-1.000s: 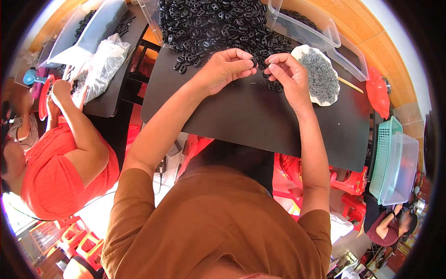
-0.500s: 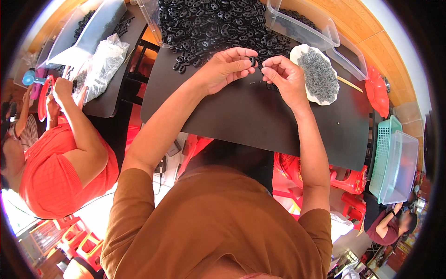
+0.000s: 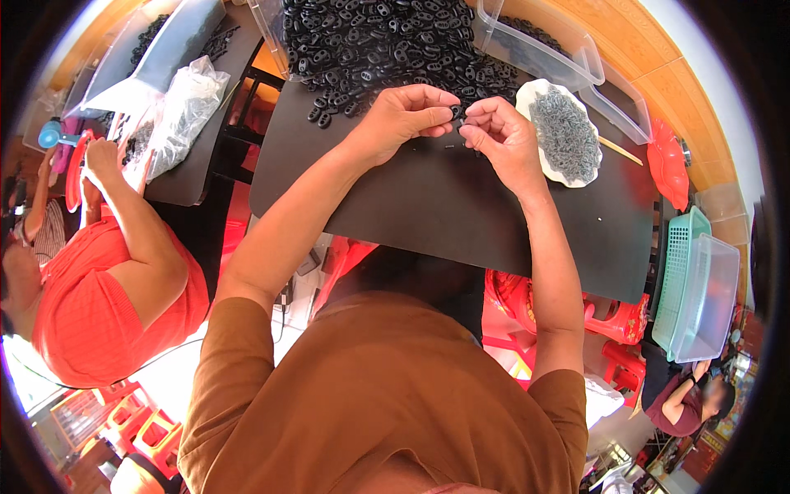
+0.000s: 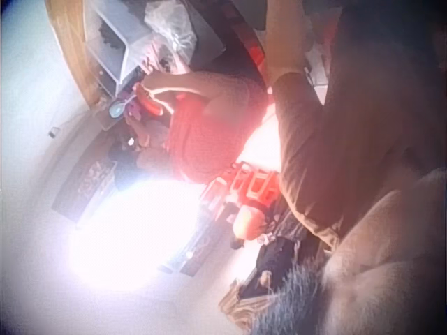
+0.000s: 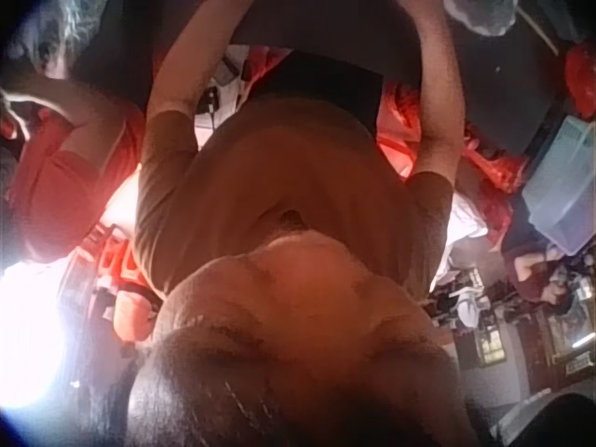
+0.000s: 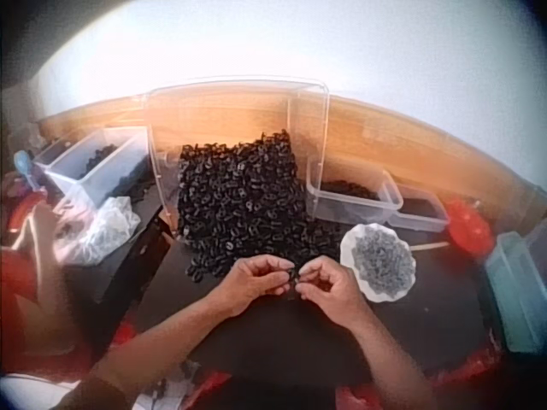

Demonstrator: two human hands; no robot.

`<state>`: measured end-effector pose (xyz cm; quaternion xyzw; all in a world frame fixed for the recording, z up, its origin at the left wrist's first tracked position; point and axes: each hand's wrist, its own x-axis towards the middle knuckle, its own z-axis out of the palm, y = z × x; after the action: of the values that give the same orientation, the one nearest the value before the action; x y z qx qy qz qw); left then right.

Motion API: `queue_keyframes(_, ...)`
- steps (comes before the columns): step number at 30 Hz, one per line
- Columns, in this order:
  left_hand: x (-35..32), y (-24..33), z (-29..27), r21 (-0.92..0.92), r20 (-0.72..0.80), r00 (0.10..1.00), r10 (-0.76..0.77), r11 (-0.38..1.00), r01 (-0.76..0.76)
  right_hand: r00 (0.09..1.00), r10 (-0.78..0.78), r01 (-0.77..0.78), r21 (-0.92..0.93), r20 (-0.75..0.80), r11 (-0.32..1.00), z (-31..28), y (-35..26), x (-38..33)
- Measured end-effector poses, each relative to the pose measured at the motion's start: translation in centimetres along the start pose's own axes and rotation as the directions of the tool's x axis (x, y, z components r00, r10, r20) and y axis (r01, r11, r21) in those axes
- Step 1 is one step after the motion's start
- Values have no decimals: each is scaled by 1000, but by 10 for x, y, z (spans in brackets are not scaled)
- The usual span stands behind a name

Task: The person sits at a table and repeatedly picks up small black plastic components and metal pins. They insert the pins into the components by hand and place the assembled units into a white bowl. The process is repetitive and involves handling items one at a time.

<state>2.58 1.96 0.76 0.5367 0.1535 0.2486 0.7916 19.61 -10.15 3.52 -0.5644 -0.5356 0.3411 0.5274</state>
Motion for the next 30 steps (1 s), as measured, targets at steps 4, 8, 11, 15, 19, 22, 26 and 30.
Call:
queue_keyframes(4,-1,2,2,55,-9,1000,1,999,0,1000,-17,17,-39,-6,999,-1,5,1)
queue_keyframes(8,-3,4,4,154,-14,1000,27,988,-24,1000,-10,11,-59,3,998,0,2,1)
queue_keyframes(11,-4,6,6,241,-19,999,45,970,-39,1000,-8,9,-69,14,998,0,2,1)
queue_keyframes(15,-5,10,6,416,0,997,83,906,-75,1000,-4,7,-129,18,992,1,0,0)
queue_keyframes(19,-6,8,5,521,13,993,117,847,-106,1000,-14,14,-182,5,983,3,7,-1)
queue_keyframes(22,-7,5,5,588,62,980,189,786,-189,1000,-21,18,-222,-7,975,5,8,-1)
queue_keyframes(26,-8,5,8,507,10,989,149,852,-133,1000,-7,3,-177,-20,984,8,4,-4)
queue_keyframes(30,-11,7,10,566,43,992,118,815,-122,998,-47,32,-264,-48,964,12,5,-14)
